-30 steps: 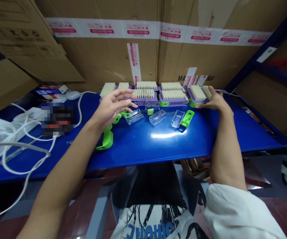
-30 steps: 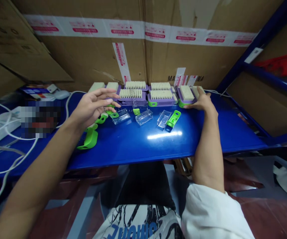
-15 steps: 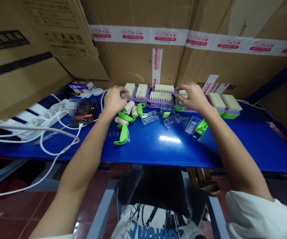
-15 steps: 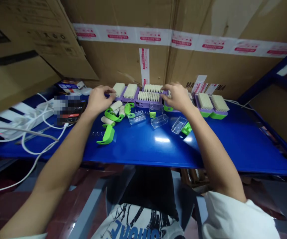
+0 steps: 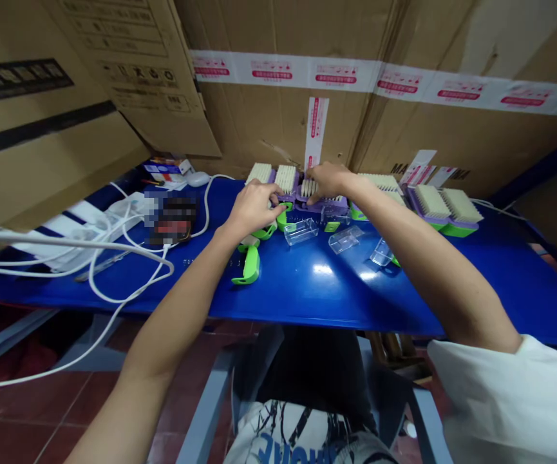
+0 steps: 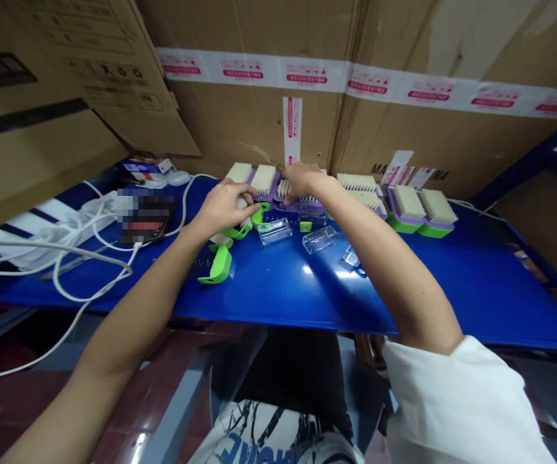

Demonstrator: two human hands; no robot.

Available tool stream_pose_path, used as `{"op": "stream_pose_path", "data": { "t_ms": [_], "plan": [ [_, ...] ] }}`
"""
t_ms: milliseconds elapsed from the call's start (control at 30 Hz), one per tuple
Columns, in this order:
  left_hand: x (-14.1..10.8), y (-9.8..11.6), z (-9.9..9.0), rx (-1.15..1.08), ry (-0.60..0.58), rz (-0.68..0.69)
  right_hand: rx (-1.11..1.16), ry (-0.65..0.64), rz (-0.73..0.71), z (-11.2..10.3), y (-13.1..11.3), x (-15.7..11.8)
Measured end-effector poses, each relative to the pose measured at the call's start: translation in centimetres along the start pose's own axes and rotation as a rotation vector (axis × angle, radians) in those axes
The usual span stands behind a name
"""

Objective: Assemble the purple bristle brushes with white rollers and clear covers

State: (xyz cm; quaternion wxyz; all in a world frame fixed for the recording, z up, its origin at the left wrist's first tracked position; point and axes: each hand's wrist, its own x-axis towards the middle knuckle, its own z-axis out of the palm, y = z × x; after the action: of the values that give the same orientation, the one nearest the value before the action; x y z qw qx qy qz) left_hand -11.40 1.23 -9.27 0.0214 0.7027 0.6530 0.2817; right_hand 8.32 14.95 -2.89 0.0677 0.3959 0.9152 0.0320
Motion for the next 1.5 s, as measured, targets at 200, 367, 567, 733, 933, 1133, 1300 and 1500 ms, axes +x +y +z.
{"op": "stream_pose_path", "data": {
  "t_ms": [200, 367, 567, 733, 933, 1133, 1300, 1500],
  "plan": [
    [-0.1, 0.6, -0.3, 0.040, -0.026, -0.015, 0.021, 0.059, -0.019, -0.3, 1.0, -1.1],
    [-0.1, 0.4, 0.2, 0.065, -0.003, 0.039, 0.102, 0.190, -0.012, -1.8, 2.8, -1.7],
    [0.0, -0.2, 1.0, 0.051, 0.032, 0.077, 0.379, 0.538, -0.033, -4.0, 5.1, -2.2],
    [0.0, 0.3, 1.3, -0.079, 0.330, 0.158, 0.372, 0.848, 0.026, -6.0, 4.1, -5.1],
    [-1.3, 4.0, 3.6, -0.794, 0.217, 0.238, 0.423, 0.960, -0.021, -4.6, -1.3, -6.5],
    [-0.7, 3.0, 4.6, -0.954, 0.390, 0.188, 0.834, 1.161, -0.075, -2.4, -2.4, -5.4],
    [1.1, 0.6, 3.1, -0.918, 0.519, 0.417, 0.754, 1.067, -0.263, -3.0, -3.4, -9.6],
    [0.1, 1.9, -0.7, -0.946, 0.343, 0.548, 0.453, 0.713, -0.279, -3.7, -3.5, -14.4]
  ]
}}
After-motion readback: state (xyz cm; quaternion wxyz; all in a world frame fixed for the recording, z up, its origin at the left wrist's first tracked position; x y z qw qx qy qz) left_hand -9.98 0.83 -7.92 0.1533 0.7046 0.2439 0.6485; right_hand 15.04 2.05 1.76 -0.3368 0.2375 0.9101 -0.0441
